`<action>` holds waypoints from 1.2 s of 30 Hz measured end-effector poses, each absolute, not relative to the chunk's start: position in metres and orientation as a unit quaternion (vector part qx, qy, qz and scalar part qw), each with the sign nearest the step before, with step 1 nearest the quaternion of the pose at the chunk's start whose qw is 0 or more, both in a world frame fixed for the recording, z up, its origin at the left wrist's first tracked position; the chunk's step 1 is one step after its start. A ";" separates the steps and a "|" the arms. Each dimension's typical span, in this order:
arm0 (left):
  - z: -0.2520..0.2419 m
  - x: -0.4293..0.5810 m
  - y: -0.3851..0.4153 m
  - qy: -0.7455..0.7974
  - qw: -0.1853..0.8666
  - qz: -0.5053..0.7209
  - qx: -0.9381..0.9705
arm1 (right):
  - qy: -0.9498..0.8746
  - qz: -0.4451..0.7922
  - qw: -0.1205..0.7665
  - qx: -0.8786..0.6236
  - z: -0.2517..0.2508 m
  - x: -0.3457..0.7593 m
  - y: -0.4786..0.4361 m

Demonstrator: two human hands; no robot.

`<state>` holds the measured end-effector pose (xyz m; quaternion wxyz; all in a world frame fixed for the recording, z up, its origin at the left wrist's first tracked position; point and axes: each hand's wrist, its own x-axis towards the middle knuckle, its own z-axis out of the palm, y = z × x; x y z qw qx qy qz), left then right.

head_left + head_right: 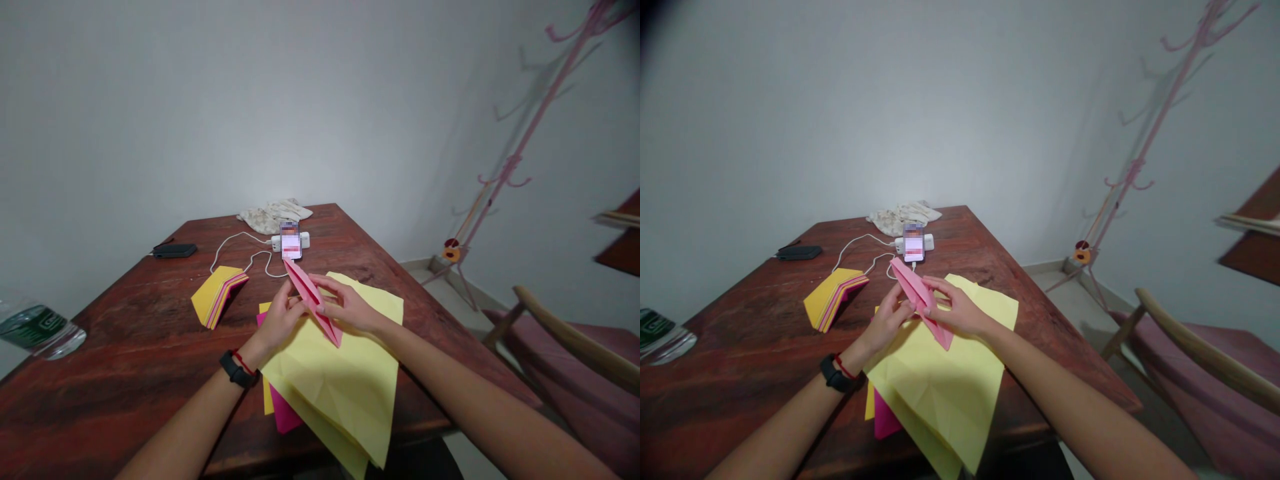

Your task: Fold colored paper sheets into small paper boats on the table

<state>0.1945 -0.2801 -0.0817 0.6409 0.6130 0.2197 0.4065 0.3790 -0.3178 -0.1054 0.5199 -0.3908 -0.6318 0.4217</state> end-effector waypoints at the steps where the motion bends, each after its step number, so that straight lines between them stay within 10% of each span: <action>1: -0.083 0.195 -0.279 0.222 0.637 0.414 0.611 | -0.629 0.427 0.523 -0.386 -0.105 0.379 -0.318; 36: -0.097 0.190 -0.278 0.204 0.361 0.458 0.786 | -0.648 0.247 0.572 -0.437 -0.107 0.376 -0.315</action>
